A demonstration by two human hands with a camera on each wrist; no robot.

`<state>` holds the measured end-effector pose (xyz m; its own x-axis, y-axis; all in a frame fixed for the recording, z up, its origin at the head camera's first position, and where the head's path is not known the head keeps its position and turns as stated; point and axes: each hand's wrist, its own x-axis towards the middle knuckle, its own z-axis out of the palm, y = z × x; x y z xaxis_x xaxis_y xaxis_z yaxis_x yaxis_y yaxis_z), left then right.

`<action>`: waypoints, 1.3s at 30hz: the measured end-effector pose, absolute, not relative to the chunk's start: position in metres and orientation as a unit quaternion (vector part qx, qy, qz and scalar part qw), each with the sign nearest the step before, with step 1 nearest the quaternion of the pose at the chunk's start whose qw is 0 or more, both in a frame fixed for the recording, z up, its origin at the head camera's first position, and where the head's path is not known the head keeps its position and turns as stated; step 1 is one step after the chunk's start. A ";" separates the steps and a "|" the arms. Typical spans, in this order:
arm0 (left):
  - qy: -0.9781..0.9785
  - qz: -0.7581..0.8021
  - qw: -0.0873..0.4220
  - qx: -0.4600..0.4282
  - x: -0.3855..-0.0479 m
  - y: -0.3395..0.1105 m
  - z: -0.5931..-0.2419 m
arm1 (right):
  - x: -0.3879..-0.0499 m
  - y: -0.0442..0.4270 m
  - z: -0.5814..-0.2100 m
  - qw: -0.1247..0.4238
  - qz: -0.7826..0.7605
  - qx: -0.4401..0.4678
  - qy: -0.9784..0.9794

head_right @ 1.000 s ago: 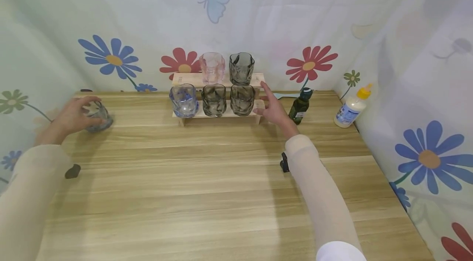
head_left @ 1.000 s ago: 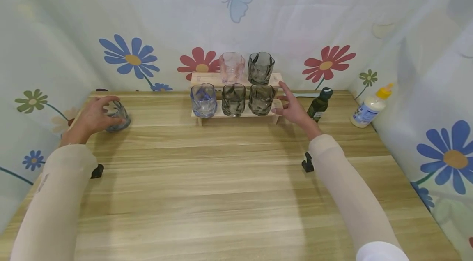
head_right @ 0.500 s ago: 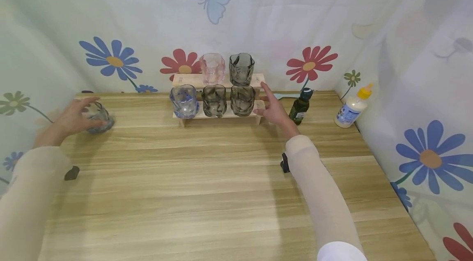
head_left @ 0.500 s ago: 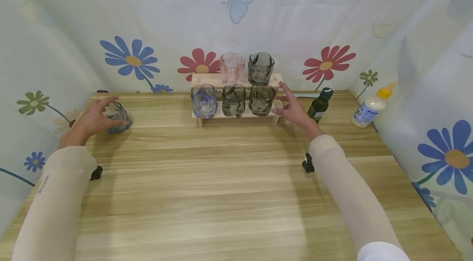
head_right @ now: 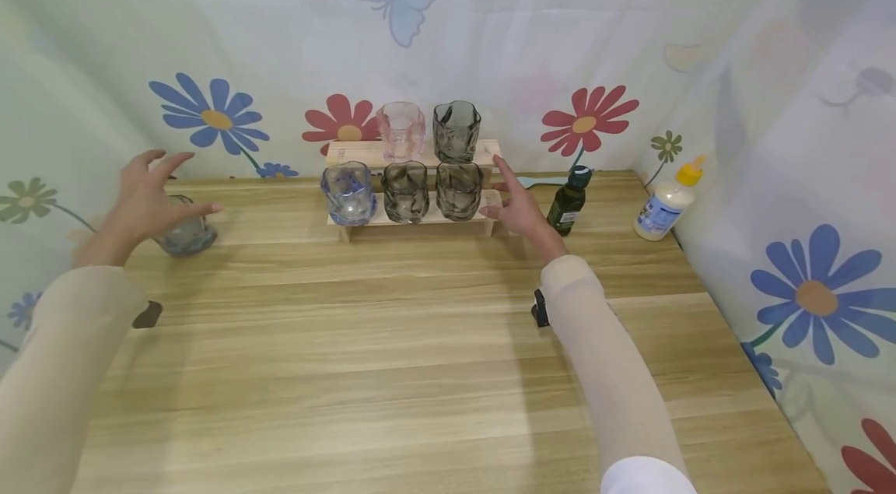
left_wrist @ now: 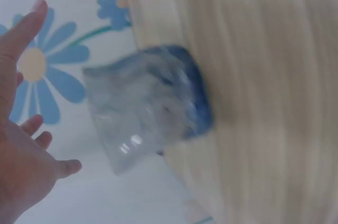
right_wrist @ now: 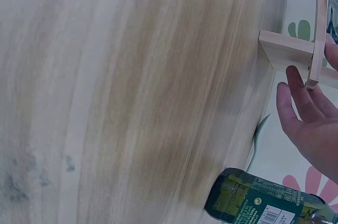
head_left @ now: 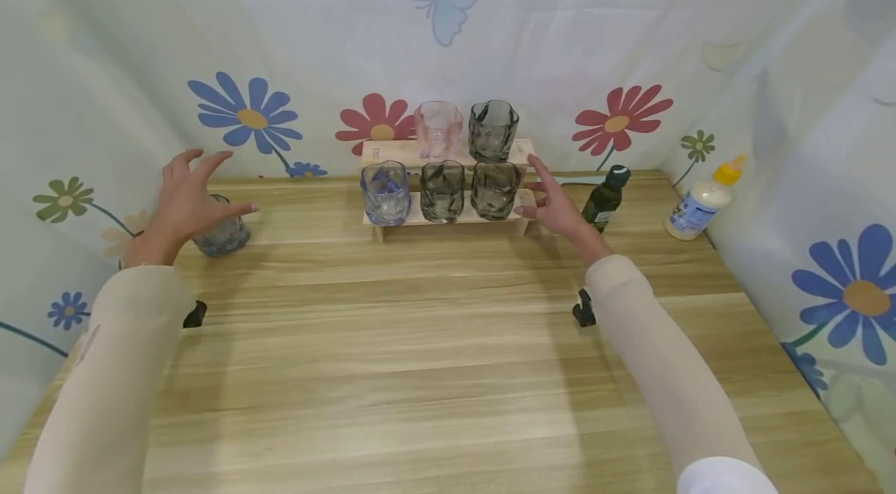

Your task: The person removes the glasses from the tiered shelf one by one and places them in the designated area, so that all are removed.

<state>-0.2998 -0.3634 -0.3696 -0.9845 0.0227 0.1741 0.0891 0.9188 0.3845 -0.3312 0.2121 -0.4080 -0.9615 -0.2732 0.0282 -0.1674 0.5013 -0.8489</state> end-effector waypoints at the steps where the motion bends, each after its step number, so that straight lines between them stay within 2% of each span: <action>1: -0.974 -0.205 0.086 -0.032 -0.301 -0.356 -0.365 | -0.331 0.212 -0.408 0.055 -0.483 -0.127 0.865; 9: -0.960 -0.250 0.087 -0.088 -0.320 -0.305 -0.334 | -0.329 0.211 -0.407 0.054 -0.479 -0.128 0.867; 21: -0.953 -0.237 0.094 -0.166 -0.350 -0.235 -0.302 | -0.329 0.211 -0.405 0.055 -0.481 -0.127 0.866; 33: -0.951 -0.207 0.037 -0.226 -0.364 -0.168 -0.280 | -0.332 0.212 -0.407 0.054 -0.478 -0.130 0.867; 39: -0.952 -0.173 0.028 -0.249 -0.372 -0.140 -0.281 | -0.331 0.211 -0.408 0.053 -0.475 -0.124 0.870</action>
